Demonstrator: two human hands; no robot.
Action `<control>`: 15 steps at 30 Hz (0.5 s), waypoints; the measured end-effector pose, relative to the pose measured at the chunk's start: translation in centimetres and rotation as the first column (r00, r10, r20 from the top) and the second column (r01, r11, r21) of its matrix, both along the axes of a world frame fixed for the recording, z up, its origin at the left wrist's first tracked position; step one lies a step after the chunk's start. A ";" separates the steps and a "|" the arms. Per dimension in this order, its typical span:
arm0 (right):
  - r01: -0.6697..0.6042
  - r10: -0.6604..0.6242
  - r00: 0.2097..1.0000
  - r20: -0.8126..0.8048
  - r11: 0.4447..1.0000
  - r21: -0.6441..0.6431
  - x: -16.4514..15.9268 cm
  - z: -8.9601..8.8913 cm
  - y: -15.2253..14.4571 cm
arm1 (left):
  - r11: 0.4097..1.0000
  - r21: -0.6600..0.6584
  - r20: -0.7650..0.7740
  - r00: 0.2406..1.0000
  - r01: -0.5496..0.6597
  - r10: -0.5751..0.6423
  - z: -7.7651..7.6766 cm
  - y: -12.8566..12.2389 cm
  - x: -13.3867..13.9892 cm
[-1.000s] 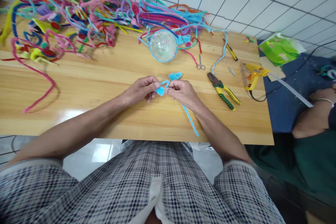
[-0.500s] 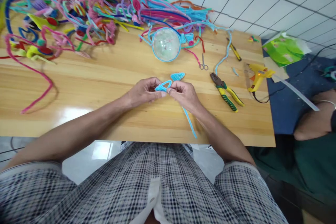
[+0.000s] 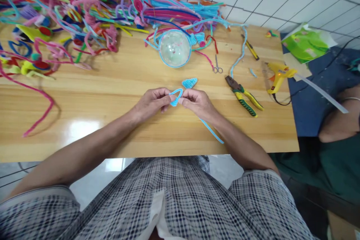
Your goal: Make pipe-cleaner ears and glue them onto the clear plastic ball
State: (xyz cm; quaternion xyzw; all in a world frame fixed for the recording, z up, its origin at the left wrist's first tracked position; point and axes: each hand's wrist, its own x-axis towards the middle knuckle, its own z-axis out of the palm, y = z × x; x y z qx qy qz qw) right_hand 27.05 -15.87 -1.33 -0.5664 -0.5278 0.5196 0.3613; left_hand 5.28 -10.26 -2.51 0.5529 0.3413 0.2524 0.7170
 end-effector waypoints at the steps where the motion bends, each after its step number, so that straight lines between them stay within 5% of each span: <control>1: -0.010 0.010 1.000 -0.011 1.000 -0.002 0.0 0.0 0.0 | 1.000 -0.014 0.006 1.000 0.009 -0.008 0.1 0.1 -0.1; 15: -0.081 0.084 0.994 -0.064 0.995 0.049 0.2 -0.4 0.1 | 0.994 -0.061 0.083 0.993 0.095 -0.089 0.1 0.7 -0.6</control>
